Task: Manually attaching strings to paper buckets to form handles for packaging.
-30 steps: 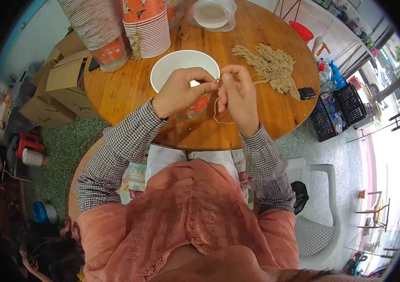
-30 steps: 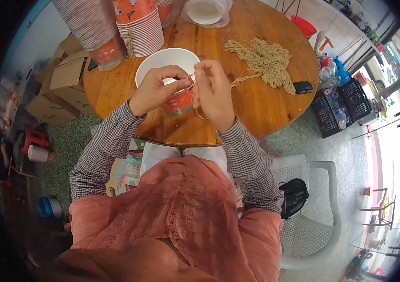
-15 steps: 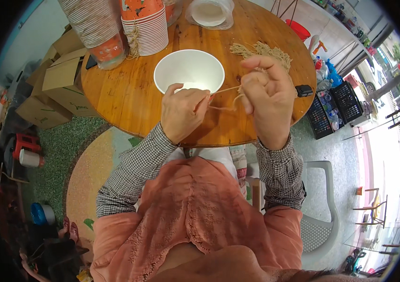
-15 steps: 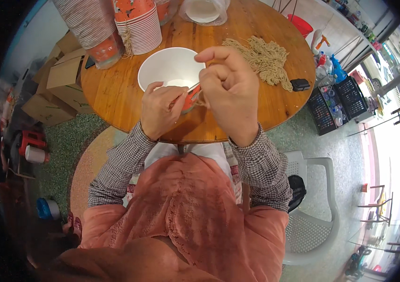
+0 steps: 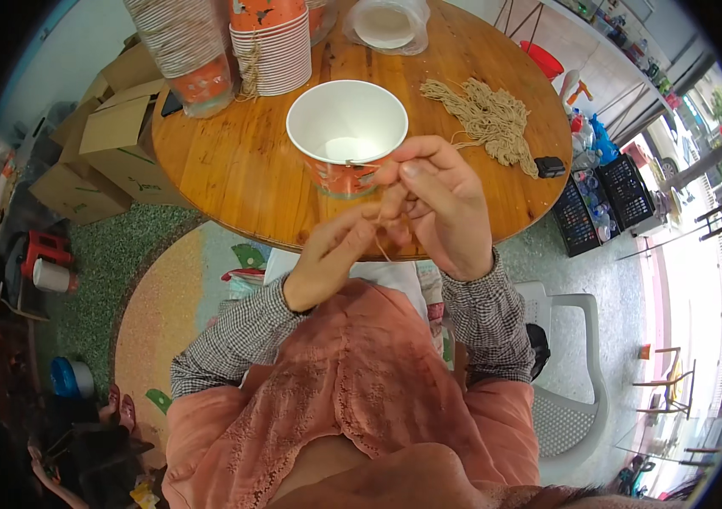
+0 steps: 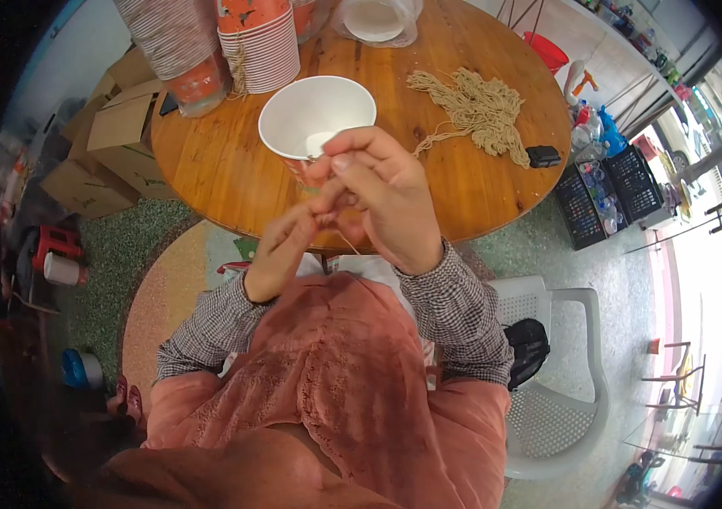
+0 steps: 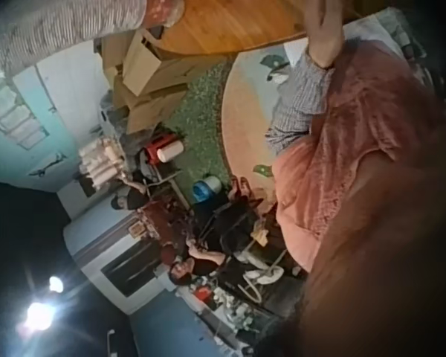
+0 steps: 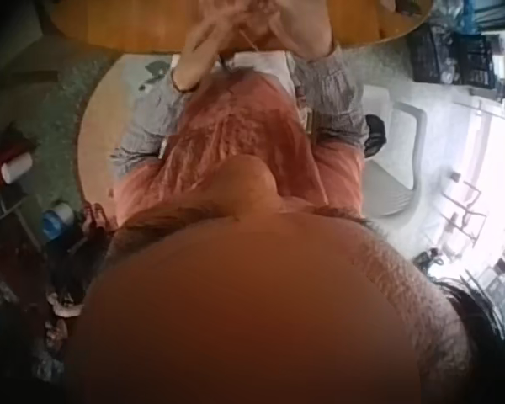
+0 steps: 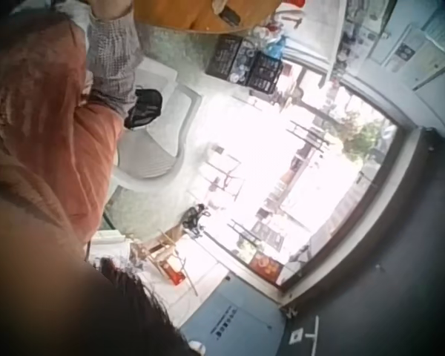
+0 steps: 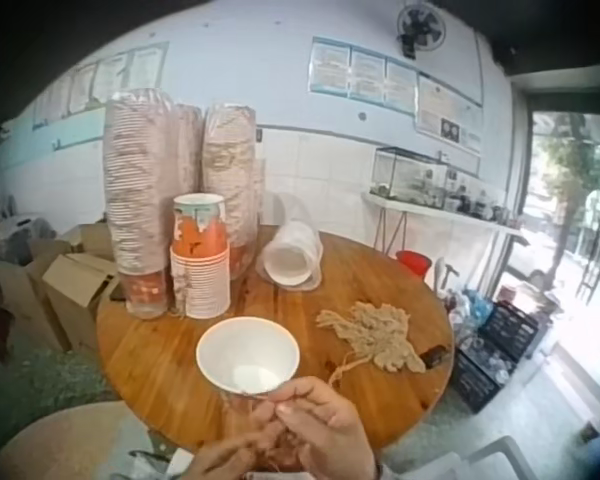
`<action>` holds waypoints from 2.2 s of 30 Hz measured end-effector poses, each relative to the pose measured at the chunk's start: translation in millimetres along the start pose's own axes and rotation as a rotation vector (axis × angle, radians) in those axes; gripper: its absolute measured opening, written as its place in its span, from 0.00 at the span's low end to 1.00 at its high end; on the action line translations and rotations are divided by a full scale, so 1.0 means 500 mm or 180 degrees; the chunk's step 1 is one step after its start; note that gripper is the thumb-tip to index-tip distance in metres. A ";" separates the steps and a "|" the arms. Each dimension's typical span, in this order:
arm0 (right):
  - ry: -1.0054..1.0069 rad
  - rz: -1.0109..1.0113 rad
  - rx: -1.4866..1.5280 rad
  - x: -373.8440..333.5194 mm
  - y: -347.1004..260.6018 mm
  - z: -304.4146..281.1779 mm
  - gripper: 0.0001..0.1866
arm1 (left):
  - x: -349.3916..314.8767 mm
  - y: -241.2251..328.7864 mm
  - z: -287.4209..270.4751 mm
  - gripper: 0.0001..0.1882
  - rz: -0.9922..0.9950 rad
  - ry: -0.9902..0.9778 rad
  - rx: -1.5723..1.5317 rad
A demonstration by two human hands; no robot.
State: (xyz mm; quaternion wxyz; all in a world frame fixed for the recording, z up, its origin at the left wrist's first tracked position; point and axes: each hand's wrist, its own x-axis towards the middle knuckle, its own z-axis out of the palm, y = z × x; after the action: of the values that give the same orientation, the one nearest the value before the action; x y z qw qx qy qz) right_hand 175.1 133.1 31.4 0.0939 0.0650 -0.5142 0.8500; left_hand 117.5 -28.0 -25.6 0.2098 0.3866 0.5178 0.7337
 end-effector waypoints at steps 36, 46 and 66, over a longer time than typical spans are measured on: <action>0.0332 0.0476 -0.1319 -0.096 0.143 -0.019 0.05 | -0.089 -0.062 -0.092 0.19 -0.0710 0.0121 0.0746; -0.0176 0.1493 -0.0058 -0.120 0.157 -0.033 0.07 | -0.090 -0.010 -0.034 0.07 0.0179 -0.0075 0.2404; 0.0406 -0.0490 -0.2328 -0.119 0.168 -0.009 0.05 | -0.075 0.005 -0.043 0.04 0.0364 0.0220 0.1980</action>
State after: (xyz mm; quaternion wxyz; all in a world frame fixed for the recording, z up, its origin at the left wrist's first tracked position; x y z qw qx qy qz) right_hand 213.6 93.3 -55.5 0.2064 0.0126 -0.7704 0.6031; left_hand 123.8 -68.1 -40.1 0.0223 0.4355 0.7016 0.5635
